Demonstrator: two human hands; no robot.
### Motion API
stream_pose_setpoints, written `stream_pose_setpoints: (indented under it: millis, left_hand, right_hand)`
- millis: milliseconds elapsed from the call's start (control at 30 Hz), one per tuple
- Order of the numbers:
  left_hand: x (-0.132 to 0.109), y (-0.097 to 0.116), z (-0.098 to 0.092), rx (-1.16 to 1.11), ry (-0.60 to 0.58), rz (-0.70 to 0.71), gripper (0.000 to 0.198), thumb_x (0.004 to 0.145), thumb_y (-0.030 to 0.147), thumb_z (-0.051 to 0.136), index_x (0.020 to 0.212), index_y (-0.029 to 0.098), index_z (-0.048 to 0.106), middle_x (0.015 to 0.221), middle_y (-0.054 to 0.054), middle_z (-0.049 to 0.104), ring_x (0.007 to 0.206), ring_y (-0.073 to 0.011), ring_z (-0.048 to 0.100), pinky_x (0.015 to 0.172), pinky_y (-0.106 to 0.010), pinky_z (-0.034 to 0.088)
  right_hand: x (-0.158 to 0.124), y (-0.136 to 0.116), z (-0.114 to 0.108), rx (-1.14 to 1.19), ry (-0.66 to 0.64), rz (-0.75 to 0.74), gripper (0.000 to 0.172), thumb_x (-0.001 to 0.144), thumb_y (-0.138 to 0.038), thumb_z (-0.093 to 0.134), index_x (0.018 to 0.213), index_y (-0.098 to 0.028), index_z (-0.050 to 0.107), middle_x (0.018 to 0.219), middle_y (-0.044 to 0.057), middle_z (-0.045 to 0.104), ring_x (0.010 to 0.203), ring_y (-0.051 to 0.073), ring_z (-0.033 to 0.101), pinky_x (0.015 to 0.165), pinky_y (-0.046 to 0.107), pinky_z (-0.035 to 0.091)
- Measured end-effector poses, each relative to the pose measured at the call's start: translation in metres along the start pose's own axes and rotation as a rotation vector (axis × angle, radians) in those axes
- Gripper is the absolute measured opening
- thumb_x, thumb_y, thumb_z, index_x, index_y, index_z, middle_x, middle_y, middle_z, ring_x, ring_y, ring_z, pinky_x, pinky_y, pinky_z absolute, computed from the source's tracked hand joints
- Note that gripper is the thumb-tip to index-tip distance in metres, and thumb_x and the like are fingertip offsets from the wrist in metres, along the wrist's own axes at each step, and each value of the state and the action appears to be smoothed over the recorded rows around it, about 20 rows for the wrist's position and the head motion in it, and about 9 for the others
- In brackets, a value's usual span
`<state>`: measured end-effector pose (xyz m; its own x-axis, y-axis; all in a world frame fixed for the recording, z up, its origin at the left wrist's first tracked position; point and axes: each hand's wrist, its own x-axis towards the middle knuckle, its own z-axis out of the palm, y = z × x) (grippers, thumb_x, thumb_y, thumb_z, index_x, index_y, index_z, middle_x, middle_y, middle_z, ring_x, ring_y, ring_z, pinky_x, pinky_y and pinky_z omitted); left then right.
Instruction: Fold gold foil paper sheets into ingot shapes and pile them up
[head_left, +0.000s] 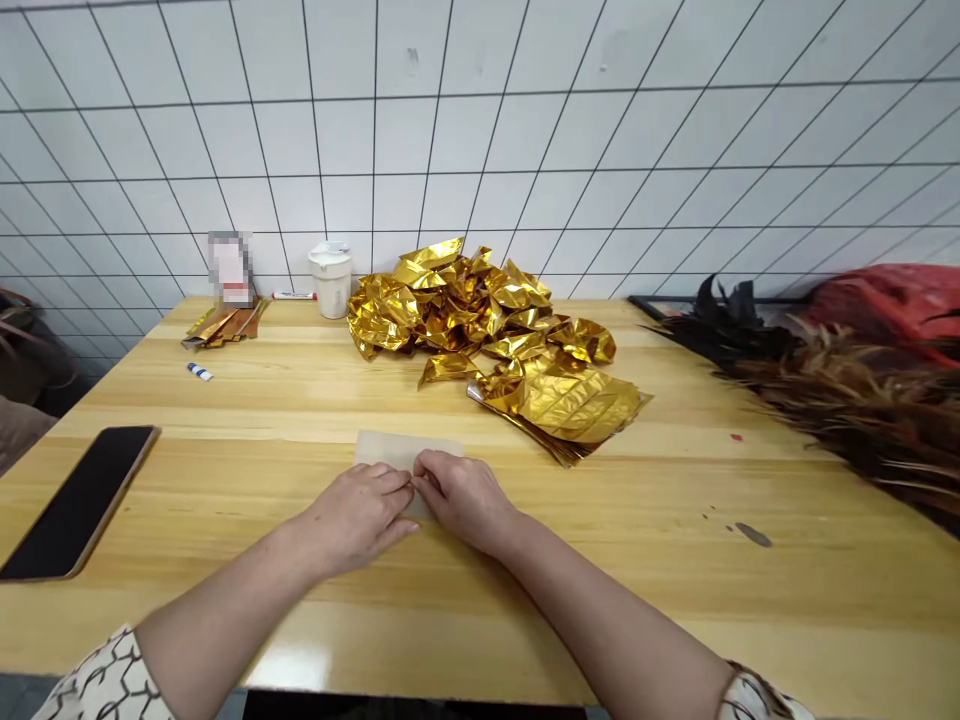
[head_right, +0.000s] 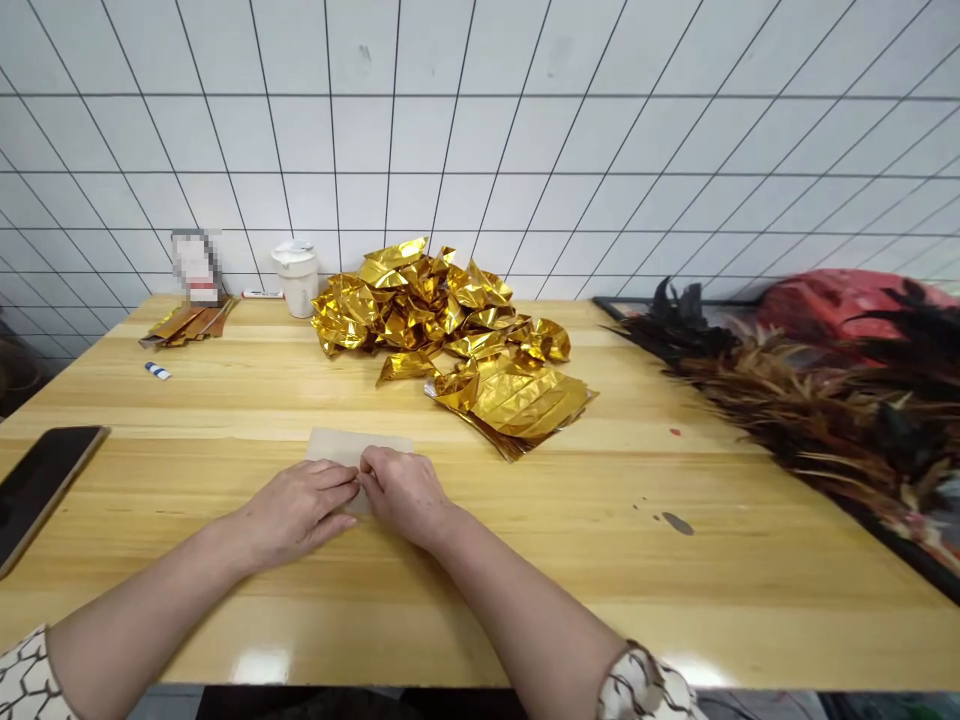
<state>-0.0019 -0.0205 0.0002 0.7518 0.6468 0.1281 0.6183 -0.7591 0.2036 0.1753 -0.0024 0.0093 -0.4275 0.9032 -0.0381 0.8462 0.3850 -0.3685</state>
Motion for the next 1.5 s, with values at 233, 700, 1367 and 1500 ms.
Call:
stream_pose_setpoints:
  millis: [233,700,1367,1500]
  left_hand:
    - [-0.004,-0.01,-0.001,-0.015,0.06,0.013,0.022,0.092,0.024,0.045,0.084,0.016,0.065,0.094,-0.008,0.066,0.086,-0.0202,0.059,0.078,-0.034,0.052]
    - [-0.007,-0.039,0.006,-0.238,0.373,-0.211,0.011,0.078,0.016,0.061,0.068,0.02,0.062,0.081,-0.004,0.063,0.081,-0.0188,0.057,0.072,-0.032,0.05]
    - [-0.01,-0.068,0.007,-0.467,0.267,-0.317,0.043,0.07,0.016,0.063,0.113,0.021,0.061,0.124,-0.01,0.059,0.12,-0.0275,0.051,0.104,-0.048,0.039]
    - [-0.008,-0.068,0.005,-0.477,0.243,-0.286,0.044,0.071,0.016,0.061,0.115,0.021,0.059,0.123,-0.009,0.06,0.119,-0.0269,0.051,0.105,-0.048,0.038]
  right_hand:
    - [0.003,0.003,-0.009,0.061,-0.011,0.145,0.011,0.08,-0.014,0.055,0.072,-0.022,0.057,0.056,-0.004,0.054,0.053,0.012,0.047,0.054,0.023,0.029]
    - [-0.001,0.019,-0.024,0.06,-0.074,0.171,0.014,0.077,-0.016,0.057,0.065,-0.023,0.055,0.055,-0.005,0.055,0.054,0.013,0.048,0.054,0.024,0.03]
    - [-0.002,0.046,-0.026,0.006,0.07,0.028,0.038,0.067,-0.021,0.07,0.105,-0.02,0.062,0.103,0.008,0.061,0.098,0.024,0.056,0.086,0.035,0.043]
    - [0.0,0.049,-0.024,0.027,0.046,-0.023,0.042,0.068,-0.02,0.068,0.11,-0.02,0.061,0.106,0.01,0.059,0.105,0.027,0.052,0.092,0.04,0.04]
